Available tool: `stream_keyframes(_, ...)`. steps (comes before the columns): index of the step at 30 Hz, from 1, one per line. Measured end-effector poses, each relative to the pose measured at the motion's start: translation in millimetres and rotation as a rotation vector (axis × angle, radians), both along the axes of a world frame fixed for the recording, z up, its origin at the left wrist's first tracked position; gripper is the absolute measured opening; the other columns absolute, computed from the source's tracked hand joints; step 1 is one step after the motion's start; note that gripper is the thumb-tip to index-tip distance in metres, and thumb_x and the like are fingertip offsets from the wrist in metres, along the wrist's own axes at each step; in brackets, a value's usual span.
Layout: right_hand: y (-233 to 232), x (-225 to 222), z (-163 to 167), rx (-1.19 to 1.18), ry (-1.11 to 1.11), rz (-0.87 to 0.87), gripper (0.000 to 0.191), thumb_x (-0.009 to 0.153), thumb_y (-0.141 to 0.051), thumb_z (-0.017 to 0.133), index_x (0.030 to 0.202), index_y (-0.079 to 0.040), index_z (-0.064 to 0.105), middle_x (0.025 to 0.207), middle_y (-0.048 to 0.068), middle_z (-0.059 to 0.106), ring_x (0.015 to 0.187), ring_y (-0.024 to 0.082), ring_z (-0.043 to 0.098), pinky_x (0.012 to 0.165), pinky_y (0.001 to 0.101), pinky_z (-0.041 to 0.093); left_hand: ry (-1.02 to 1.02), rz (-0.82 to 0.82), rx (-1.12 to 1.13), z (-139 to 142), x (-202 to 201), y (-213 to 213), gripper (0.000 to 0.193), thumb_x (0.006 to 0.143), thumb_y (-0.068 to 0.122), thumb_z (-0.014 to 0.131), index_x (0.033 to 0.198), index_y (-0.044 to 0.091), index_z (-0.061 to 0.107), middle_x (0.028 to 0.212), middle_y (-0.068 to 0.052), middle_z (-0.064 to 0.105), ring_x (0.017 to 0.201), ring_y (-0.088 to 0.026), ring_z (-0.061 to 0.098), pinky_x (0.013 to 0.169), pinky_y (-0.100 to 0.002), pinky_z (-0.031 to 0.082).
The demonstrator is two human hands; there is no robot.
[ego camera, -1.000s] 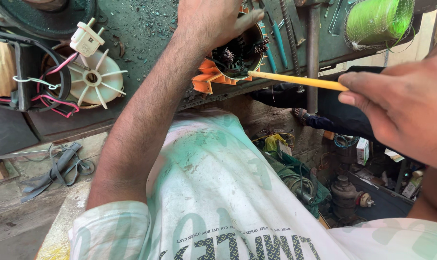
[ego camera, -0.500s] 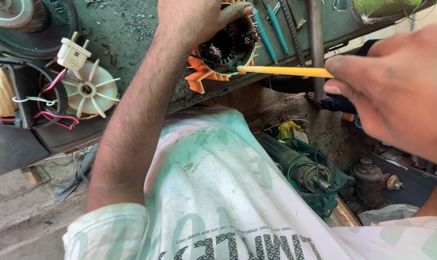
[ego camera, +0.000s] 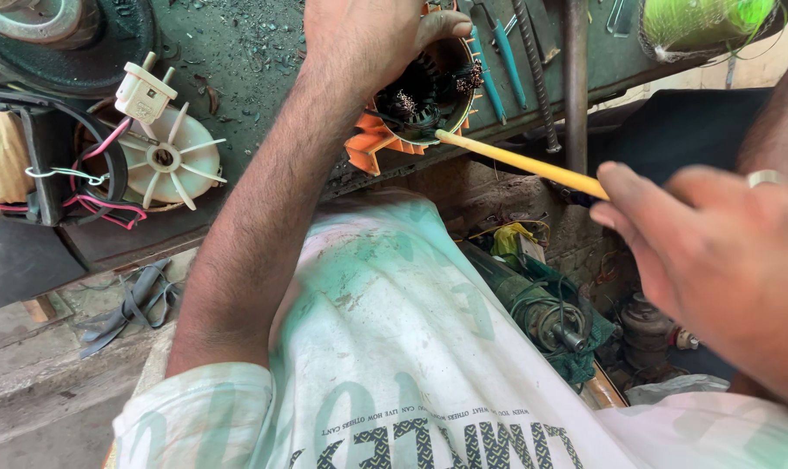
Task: The person uses a screwdriver and pliers to remove old copper windings from an orange motor stator. They repeatedly pry and pull the wires out of the stator slots, placing the removed wire bundles on the workbench.
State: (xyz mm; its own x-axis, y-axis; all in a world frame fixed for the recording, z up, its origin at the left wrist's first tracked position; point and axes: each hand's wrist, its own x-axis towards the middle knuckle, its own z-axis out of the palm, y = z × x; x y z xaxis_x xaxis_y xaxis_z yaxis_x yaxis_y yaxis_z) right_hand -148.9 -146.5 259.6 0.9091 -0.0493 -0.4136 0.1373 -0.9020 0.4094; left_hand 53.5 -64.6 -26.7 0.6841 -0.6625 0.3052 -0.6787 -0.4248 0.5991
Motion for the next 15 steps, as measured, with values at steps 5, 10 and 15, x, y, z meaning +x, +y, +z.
stream_keyframes(5, 9, -49, -9, 0.025, -0.041, -0.07, 0.038, 0.088, -0.033, 0.073, 0.121, -0.014, 0.077, 0.063, 0.004, 0.059, 0.041, 0.023, 0.056, 0.041, 0.0372, 0.045, 0.154, -0.041, -0.046, 6, -5, 1, 0.037, 0.094, 0.058, 0.071, 0.098, 0.023, 0.083, 0.07, 0.001, 0.076, 0.052, -0.015, 0.069, 0.042, -0.038, 0.05)
stream_keyframes(10, 16, -87, -47, 0.109, -0.117, -0.137, 0.048, 0.092, -0.023, 0.071, 0.137, -0.008, 0.072, 0.079, 0.004, 0.064, 0.044, 0.016, 0.053, 0.044, 0.0331, 0.047, 0.138, -0.082, -0.011, 12, 0, 6, 0.039, 0.093, 0.06, 0.075, 0.096, 0.021, 0.083, 0.07, -0.002, 0.076, 0.054, -0.02, 0.068, 0.045, -0.04, 0.048)
stream_keyframes(15, 12, -93, -40, 0.243, -0.161, -0.201, 0.055, 0.086, -0.007, 0.072, 0.141, -0.012, 0.067, 0.1, 0.007, 0.07, 0.057, 0.02, 0.063, 0.054, 0.0338, 0.054, 0.015, -0.101, 0.015, 15, 7, 7, 0.046, 0.093, 0.062, 0.08, 0.093, 0.016, 0.081, 0.072, -0.004, 0.074, 0.058, -0.024, 0.068, 0.049, -0.043, 0.048)
